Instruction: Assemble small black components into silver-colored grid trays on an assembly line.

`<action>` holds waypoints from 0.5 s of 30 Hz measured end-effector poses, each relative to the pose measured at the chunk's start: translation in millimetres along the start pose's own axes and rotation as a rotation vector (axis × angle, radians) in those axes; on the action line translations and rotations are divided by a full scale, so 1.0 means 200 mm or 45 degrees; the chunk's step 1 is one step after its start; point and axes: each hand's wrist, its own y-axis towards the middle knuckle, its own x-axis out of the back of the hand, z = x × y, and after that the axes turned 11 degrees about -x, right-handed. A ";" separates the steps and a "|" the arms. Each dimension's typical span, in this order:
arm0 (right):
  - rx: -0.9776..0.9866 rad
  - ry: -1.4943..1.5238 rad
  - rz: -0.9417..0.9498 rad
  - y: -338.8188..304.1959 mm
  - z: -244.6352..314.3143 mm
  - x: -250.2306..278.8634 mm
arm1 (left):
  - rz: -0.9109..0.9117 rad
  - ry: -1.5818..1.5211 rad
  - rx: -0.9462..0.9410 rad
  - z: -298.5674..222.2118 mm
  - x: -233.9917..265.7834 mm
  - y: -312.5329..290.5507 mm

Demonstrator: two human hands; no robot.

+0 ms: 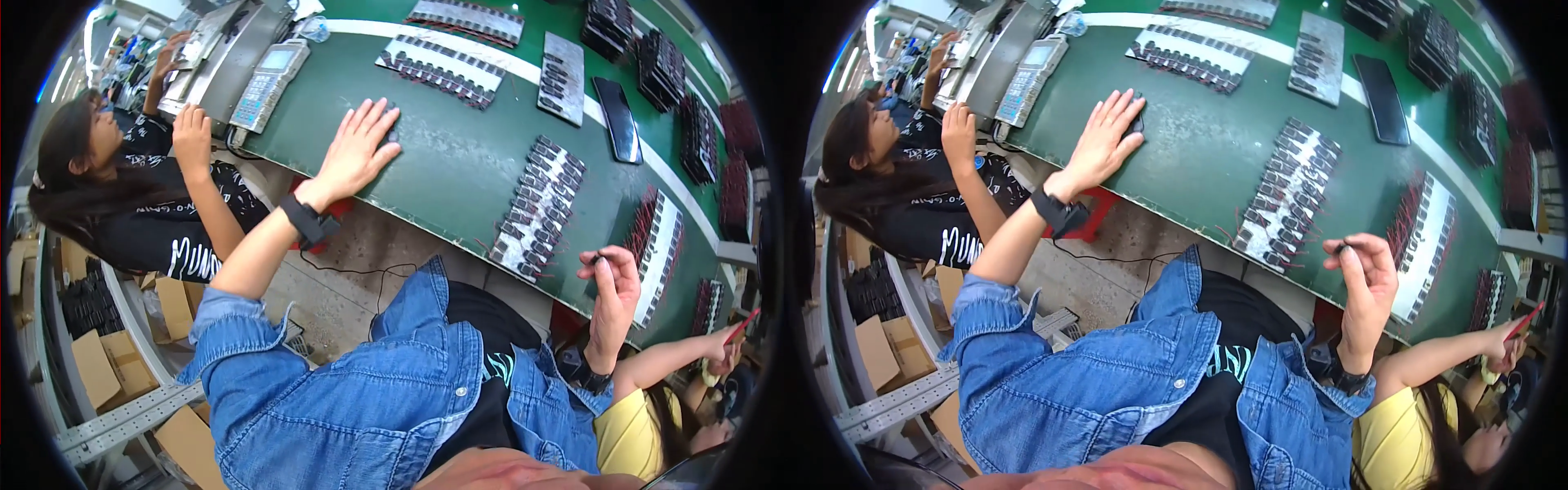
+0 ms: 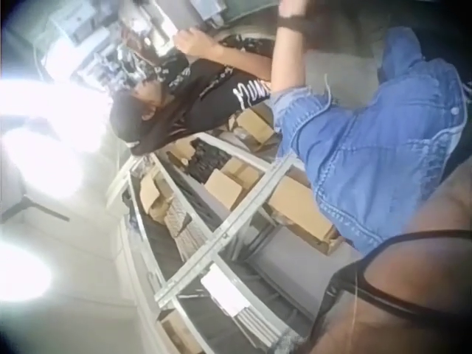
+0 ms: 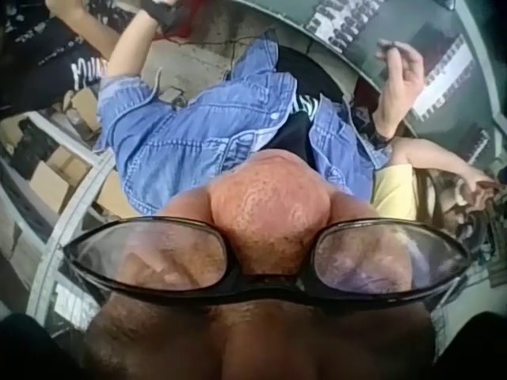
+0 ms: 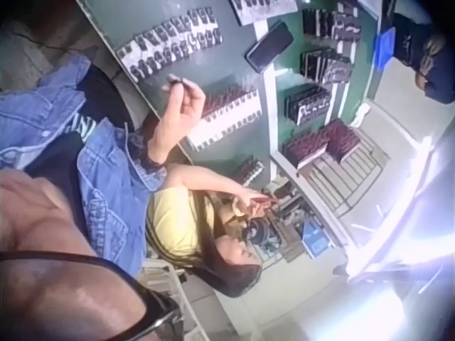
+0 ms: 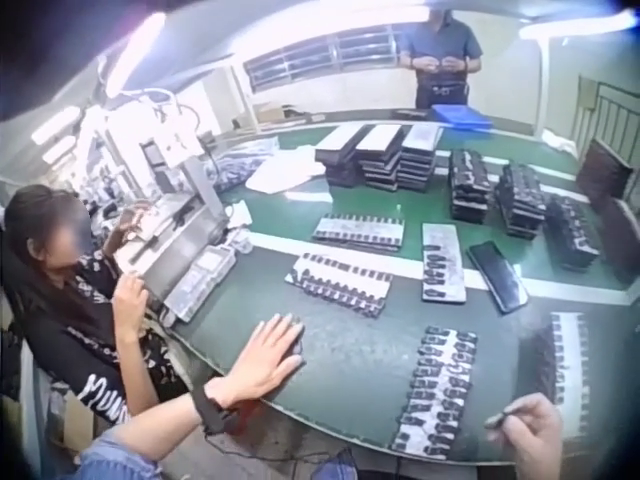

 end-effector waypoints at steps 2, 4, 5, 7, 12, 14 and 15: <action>-0.011 0.018 0.002 0.00 -0.01 -0.02 | 0.022 0.007 -0.084 -0.14 -0.01 0.01; -0.001 -0.003 0.059 0.01 0.01 -0.05 | 0.038 0.044 -0.219 -0.25 -0.01 0.03; 0.004 -0.012 0.087 0.01 0.01 -0.06 | 0.050 0.028 -0.228 -0.27 -0.01 0.04; 0.004 0.016 0.089 0.01 0.02 -0.09 | -0.066 -0.141 -0.306 -0.28 -0.01 0.09; 0.030 0.120 0.078 -0.02 0.01 -0.10 | -0.491 -0.047 -0.377 -0.21 0.00 0.17; 0.020 0.148 0.046 -0.03 -0.01 -0.08 | -0.479 0.023 -0.405 -0.27 0.04 0.18; 0.030 0.141 0.034 -0.03 -0.02 -0.07 | -0.472 0.098 -0.422 -0.32 0.07 0.17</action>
